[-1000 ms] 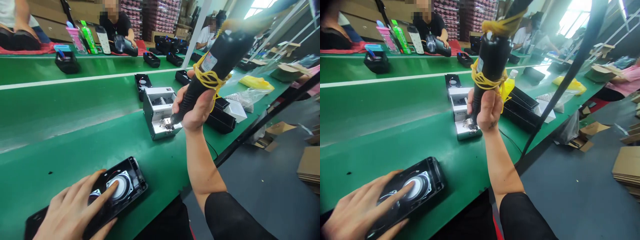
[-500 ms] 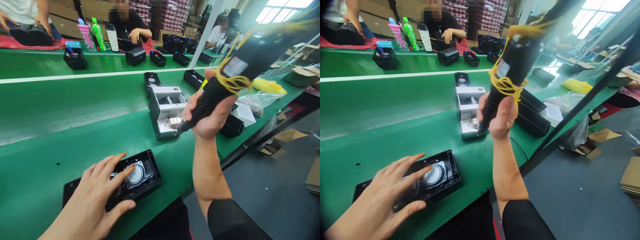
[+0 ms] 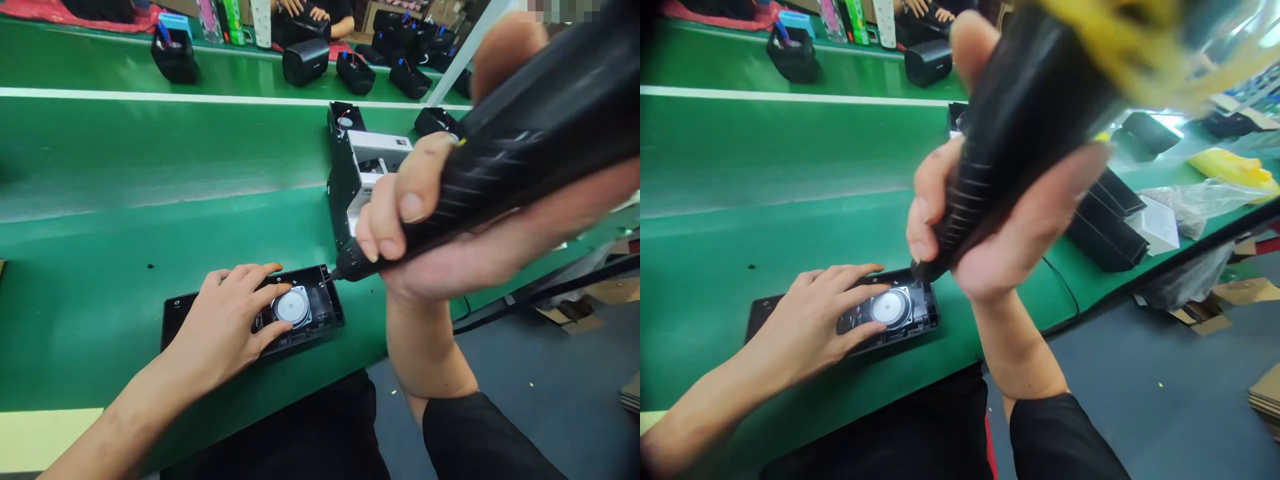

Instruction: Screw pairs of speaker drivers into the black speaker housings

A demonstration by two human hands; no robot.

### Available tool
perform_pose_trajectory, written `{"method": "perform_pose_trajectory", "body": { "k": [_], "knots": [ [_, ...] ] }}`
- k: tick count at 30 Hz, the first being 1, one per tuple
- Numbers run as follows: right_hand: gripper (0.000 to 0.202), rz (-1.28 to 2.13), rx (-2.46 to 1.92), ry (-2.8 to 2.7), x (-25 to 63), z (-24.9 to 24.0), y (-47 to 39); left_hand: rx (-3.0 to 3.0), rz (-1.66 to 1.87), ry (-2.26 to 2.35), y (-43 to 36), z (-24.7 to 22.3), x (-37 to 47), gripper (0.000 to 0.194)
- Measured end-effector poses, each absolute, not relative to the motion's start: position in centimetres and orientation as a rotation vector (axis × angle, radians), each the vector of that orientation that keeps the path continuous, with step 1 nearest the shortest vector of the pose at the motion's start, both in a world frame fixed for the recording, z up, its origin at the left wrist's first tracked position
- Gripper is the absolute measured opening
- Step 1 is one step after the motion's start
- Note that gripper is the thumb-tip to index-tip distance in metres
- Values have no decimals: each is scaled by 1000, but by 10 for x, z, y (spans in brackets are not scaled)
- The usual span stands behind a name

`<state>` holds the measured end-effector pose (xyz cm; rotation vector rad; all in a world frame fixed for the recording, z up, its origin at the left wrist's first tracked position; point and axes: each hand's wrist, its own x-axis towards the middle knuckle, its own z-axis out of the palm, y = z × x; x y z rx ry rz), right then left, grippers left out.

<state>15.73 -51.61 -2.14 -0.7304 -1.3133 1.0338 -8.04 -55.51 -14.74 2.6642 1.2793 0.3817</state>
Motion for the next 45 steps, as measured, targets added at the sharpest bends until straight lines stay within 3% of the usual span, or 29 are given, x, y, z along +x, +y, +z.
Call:
{"method": "perform_pose_trajectory", "body": {
  "k": [5,12,23,45],
  "knots": [
    [54,1222,-406,-1159,134,-62,-508,2637,375,1287,-556,-147,-80,38],
    [58,1250,-433,-1159,121,-92,-498,2621,367,1283,-555,-148,-83,42],
    [66,1266,-459,-1175,120,-104,-494,2631,378,1290,-554,-147,-82,40],
    [49,1264,-388,-1151,119,-110,-490,2606,356,1289,-553,-149,-84,41]
  ]
}}
